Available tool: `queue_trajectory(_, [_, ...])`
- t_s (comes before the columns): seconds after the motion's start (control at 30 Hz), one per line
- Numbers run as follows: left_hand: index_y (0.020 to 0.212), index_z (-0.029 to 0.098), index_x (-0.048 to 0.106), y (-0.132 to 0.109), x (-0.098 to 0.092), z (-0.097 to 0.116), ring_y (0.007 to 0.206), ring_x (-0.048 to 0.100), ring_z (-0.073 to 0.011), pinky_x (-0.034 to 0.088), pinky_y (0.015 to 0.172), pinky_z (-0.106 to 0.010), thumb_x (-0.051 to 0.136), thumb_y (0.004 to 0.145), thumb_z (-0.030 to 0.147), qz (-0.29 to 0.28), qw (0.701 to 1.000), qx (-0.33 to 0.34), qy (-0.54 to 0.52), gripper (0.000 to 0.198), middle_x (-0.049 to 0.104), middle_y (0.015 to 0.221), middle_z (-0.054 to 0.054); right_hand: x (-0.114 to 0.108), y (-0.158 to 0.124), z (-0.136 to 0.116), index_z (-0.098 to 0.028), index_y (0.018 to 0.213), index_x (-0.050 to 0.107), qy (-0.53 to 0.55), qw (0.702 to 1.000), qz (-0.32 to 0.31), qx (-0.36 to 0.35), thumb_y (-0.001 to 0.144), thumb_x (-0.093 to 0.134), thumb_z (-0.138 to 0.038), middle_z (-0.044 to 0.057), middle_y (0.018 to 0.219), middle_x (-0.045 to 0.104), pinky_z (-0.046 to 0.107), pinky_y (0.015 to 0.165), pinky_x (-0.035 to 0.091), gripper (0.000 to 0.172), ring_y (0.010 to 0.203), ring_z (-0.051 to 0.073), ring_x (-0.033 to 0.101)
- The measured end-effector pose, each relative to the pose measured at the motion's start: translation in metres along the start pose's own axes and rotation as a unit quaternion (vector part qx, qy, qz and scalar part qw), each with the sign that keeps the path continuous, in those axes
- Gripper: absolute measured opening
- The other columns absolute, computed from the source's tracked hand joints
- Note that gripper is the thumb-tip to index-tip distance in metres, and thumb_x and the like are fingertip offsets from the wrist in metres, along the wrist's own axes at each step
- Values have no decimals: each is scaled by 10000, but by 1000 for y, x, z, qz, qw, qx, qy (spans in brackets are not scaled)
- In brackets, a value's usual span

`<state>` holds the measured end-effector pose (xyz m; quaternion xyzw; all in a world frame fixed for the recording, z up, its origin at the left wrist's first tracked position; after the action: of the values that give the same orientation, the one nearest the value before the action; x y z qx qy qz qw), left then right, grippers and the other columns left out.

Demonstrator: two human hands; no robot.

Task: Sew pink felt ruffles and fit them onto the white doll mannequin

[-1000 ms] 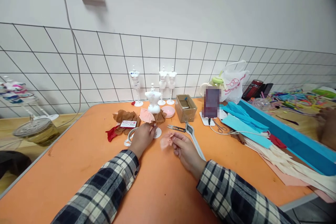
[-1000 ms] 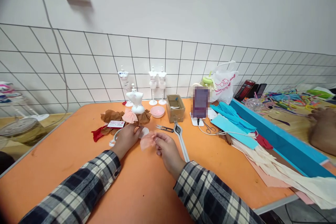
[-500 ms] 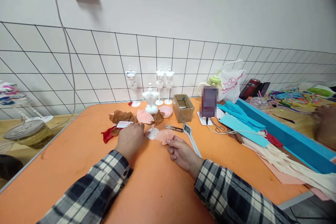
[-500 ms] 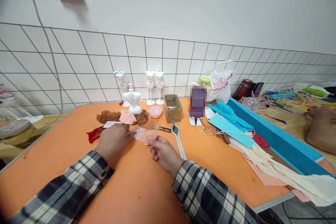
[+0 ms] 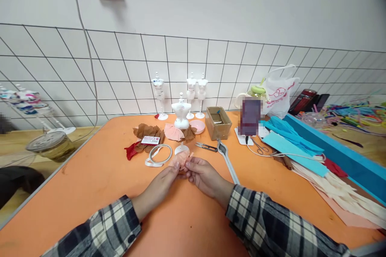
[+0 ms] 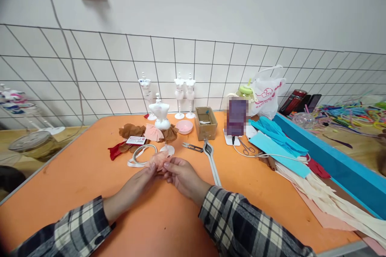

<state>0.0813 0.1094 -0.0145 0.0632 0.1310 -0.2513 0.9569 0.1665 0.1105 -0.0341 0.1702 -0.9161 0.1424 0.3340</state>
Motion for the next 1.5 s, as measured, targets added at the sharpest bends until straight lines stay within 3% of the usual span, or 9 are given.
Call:
queue_trajectory(0.2, [1139,163,631,-8,3,21,1173,523,-256,376,1064,-405,309,902,665,-26,1000,6,0,642,638,1173,-110,1,-20,14,-127,767,645,-87,995,-13,53,682,800,-425,4,720,631,190,536,436,346,541,58,559])
queue_trajectory(0.43, [1025,157,645,-6,-1,16,863,595,-204,468,893,-358,340,932,590,-2,1000,-4,-24,538,666,891,-64,-7,-20,8,-156,821,696,-267,962,52,7,746,699,-420,18,716,657,226,502,432,275,491,83,544])
queue_trajectory(0.57, [993,152,653,-5,-14,5,955,576,-208,416,957,-360,384,937,551,54,997,-15,-53,485,658,944,-69,-17,-26,-36,-177,736,704,-378,907,126,-137,786,608,-237,-25,560,545,214,468,323,124,471,84,428])
queue_trajectory(0.67, [927,148,651,-7,-1,0,780,558,-167,450,850,-341,454,917,541,-9,993,-31,-114,439,598,763,-26,-7,-33,-59,-224,983,718,-394,889,81,-220,780,637,-216,-6,768,587,216,512,333,218,555,87,423])
queue_trajectory(0.77, [824,136,633,-15,24,-1,715,563,-158,474,790,-349,547,867,544,-113,965,-75,-226,419,573,705,-21,12,-33,-48,-296,1246,616,-380,906,-57,-177,756,720,-275,1,941,558,214,567,368,502,609,76,425])
queue_trajectory(0.9, [693,130,610,-31,49,3,611,555,-146,496,747,-365,620,813,545,-229,923,-138,-276,432,582,637,-31,24,-35,-24,-242,1098,713,-322,930,-155,-88,677,796,-372,-7,836,545,250,673,421,448,691,103,515])
queue_trajectory(1.1, [593,163,547,-42,58,14,613,561,-168,480,754,-362,568,812,622,-310,906,-147,-248,510,542,567,-17,22,-34,-13,-177,874,733,-321,935,-143,-49,693,782,-367,4,774,615,241,646,454,267,682,112,555])
queue_trajectory(1.33, [609,200,428,-27,48,8,622,555,-171,495,759,-377,454,834,685,-216,926,-130,-282,536,436,548,26,8,-29,-21,-159,793,625,-301,950,-59,-61,712,752,-431,-11,659,619,195,445,443,312,486,80,536])
queue_trajectory(1.5, [618,178,476,-20,34,8,598,520,-145,469,703,-321,466,886,579,-165,968,-78,-170,482,470,579,16,6,-27,-19,-182,937,614,-280,956,-50,-67,734,732,-432,-19,694,593,191,435,476,343,556,104,583])
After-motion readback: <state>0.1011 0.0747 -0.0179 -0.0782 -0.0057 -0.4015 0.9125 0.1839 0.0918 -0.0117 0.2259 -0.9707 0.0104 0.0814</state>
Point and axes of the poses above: each hand's wrist, its own y-axis towards the middle knuckle, its own x-axis out of the palm, z = x × y, the point moved 9 cm from there along y, towards the middle knuckle
